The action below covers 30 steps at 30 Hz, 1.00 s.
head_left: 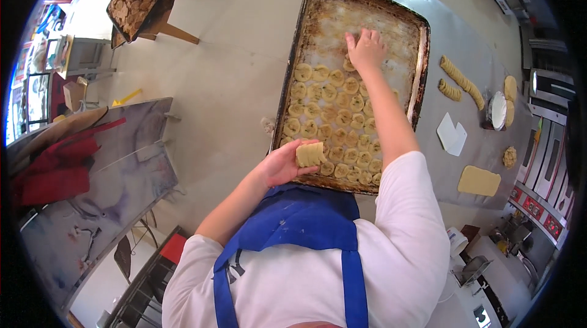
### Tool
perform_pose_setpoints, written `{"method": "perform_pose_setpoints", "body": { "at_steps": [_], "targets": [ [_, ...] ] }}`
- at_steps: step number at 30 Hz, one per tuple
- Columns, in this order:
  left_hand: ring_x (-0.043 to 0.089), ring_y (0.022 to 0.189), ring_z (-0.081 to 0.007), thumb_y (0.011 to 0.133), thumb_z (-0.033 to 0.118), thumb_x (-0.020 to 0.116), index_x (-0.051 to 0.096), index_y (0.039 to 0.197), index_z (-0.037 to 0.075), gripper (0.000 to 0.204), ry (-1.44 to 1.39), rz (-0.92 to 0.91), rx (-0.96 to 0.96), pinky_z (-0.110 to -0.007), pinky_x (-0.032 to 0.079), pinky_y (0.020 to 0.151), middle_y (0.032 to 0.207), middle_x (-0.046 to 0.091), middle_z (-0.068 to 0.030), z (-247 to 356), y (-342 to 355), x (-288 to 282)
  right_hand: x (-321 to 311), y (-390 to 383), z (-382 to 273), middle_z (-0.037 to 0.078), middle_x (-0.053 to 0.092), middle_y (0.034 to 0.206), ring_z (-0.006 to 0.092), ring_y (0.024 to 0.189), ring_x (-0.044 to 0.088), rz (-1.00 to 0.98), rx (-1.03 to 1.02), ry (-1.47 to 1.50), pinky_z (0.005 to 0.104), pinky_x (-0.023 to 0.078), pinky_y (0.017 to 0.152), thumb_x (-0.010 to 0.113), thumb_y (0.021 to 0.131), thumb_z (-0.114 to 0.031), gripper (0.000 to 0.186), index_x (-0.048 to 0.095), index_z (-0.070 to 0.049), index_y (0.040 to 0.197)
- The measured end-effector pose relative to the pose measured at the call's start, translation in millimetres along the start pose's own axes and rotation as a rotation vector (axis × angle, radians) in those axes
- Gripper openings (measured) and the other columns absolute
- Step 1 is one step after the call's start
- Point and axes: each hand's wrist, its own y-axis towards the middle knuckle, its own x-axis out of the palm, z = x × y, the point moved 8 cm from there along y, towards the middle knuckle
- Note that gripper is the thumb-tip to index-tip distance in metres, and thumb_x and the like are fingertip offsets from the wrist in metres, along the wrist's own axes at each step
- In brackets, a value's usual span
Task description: The person breaks pieces off a dough roll by hand, places them onto a baking tray, and presses each piece flat against the tray.
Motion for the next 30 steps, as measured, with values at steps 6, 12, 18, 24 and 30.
{"method": "perform_pose_setpoints", "body": {
  "at_steps": [6,12,18,24,30],
  "targets": [
    [0.045,0.13,-0.0263,0.1,0.042,0.041,0.039,0.142,0.005,0.056,-0.061,-0.011,0.035,-0.044,0.039,0.108,0.142,0.045,-0.0103,-6,-8,1,-3,-49,3,0.01,0.062,0.109,0.0262,0.105,0.058,0.066,-0.27,0.013,0.0382,0.051,0.084,0.062,0.088,-0.033,0.031,0.069,-0.007,0.104],
    [0.044,0.13,-0.0285,0.101,0.04,0.04,0.038,0.143,0.005,0.054,-0.1,-0.041,0.079,-0.044,0.039,0.108,0.143,0.044,-0.0108,-13,-13,7,19,-32,29,0.008,0.068,0.099,0.023,0.089,0.065,-0.273,0.082,0.369,0.0376,0.054,0.076,0.071,0.081,-0.032,0.029,0.069,-0.009,0.098],
    [0.044,0.13,-0.0354,0.101,0.039,0.04,0.036,0.144,0.005,0.055,-0.167,-0.083,0.096,-0.044,0.041,0.106,0.144,0.043,-0.0137,-29,-10,9,20,-49,16,0.009,0.07,0.088,0.0233,0.082,0.067,-0.264,-0.101,0.483,0.0345,0.052,0.074,0.072,0.081,-0.029,0.029,0.066,-0.007,0.098],
    [0.039,0.133,-0.0405,0.099,0.04,0.043,0.034,0.145,0.005,0.059,-0.174,-0.075,0.128,-0.045,0.041,0.107,0.145,0.04,-0.0182,-39,-8,21,-1,-70,87,0.013,0.068,0.1,0.0239,0.088,0.066,-0.326,0.023,0.805,0.0344,0.051,0.077,0.072,0.081,-0.02,0.041,0.057,-0.004,0.115],
    [0.042,0.131,-0.0387,0.102,0.04,0.036,0.035,0.145,0.006,0.054,-0.18,-0.131,0.096,-0.046,0.04,0.107,0.142,0.044,-0.0155,-47,6,30,-18,-107,166,0.012,0.061,0.125,0.0268,0.111,0.06,-0.686,-0.046,0.165,0.0394,0.05,0.091,0.063,0.081,-0.008,0.048,0.054,-0.009,0.128]
  ]
}}
